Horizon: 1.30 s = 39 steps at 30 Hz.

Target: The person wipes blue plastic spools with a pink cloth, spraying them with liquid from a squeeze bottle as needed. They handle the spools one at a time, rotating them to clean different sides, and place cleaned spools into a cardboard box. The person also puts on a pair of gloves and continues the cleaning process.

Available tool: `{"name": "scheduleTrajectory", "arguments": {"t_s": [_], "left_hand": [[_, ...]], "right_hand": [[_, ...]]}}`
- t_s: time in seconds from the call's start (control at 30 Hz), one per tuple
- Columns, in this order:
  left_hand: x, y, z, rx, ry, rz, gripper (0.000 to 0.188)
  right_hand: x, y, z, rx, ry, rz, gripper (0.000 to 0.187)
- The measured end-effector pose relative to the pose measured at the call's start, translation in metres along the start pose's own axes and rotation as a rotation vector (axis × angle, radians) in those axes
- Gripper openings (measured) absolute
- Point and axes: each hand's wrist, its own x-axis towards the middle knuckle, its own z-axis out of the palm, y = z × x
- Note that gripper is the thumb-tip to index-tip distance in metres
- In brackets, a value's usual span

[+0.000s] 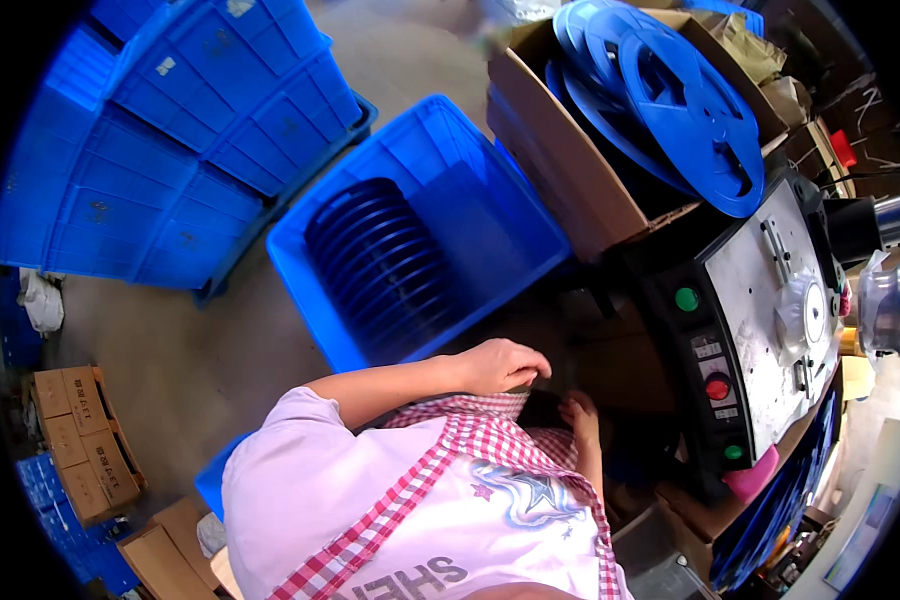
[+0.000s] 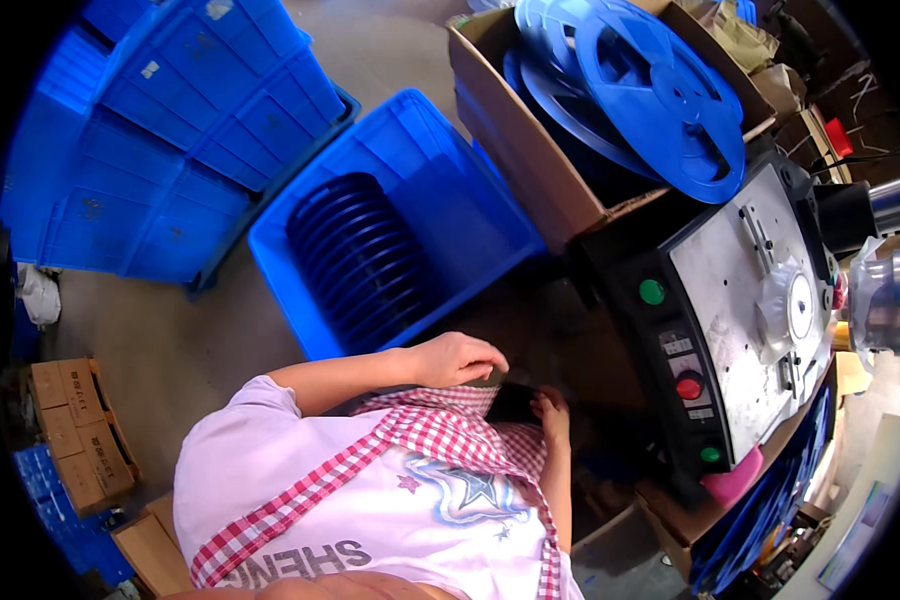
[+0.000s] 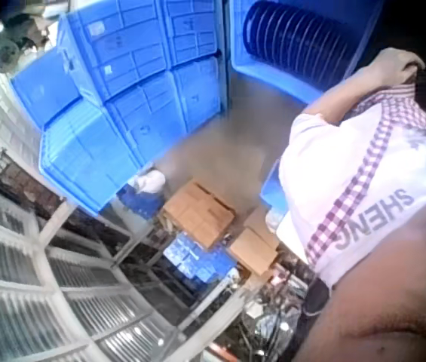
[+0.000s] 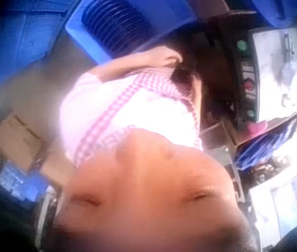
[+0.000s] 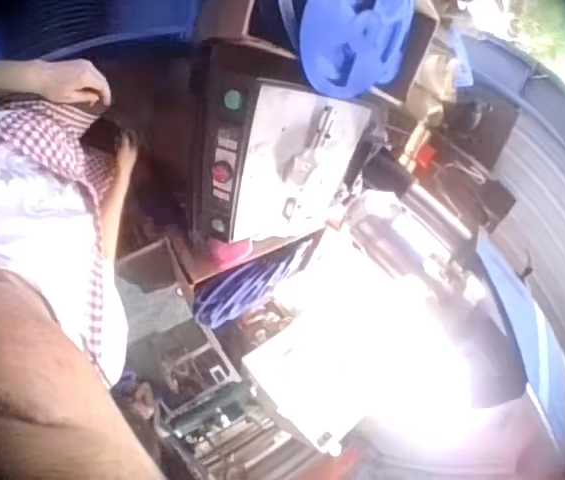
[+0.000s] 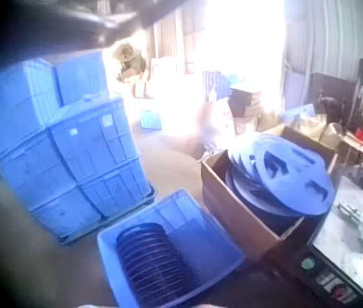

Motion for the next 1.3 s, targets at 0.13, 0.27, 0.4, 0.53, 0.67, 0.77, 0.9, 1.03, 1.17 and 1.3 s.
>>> {"name": "scheduleTrajectory", "arguments": {"t_s": [0.13, 0.27, 0.4, 0.53, 0.67, 0.77, 0.9, 1.03, 1.17, 1.3], "left_hand": [[0.041, -0.022, 0.034, 0.044, -0.12, 0.067, 0.019], [0.072, 0.006, 0.02, 0.128, -0.203, -0.003, 0.02], [0.071, 0.053, -0.002, 0.134, 0.016, -0.263, 0.023], [0.022, 0.106, -0.03, -0.004, 0.171, -0.577, 0.024], [-0.06, 0.114, -0.037, -0.057, 0.533, -0.775, 0.021], [-0.103, 0.119, -0.022, -0.246, 0.778, -0.992, 0.02], [-0.157, 0.102, 0.04, -0.475, 0.93, -1.076, 0.019], [-0.216, 0.083, 0.131, -0.39, 0.889, -1.217, 0.022], [-0.245, 0.067, 0.178, -0.582, 0.958, -1.305, 0.023], [-0.209, 0.102, 0.134, -0.522, 1.0, -1.315, 0.023]], "right_hand": [[0.02, -0.028, -0.015, 0.029, -0.043, 0.066, 0.031], [0.014, -0.061, -0.014, -0.01, -0.103, 0.142, 0.03], [-0.022, -0.131, -0.008, 0.058, -0.276, 0.097, 0.027], [-0.071, -0.161, -0.024, 0.057, -0.387, 0.205, 0.024], [-0.09, -0.204, -0.022, -0.359, -0.533, -0.085, 0.024], [-0.086, -0.221, -0.021, -0.257, -0.517, 0.021, 0.025], [-0.086, -0.237, -0.024, -0.252, -0.519, 0.036, 0.026], [-0.081, -0.232, -0.045, -0.642, -0.551, -0.155, 0.029], [-0.079, -0.233, -0.045, -0.672, -0.528, -0.06, 0.03], [-0.068, -0.227, -0.035, -0.707, -0.599, -0.065, 0.031]]}}
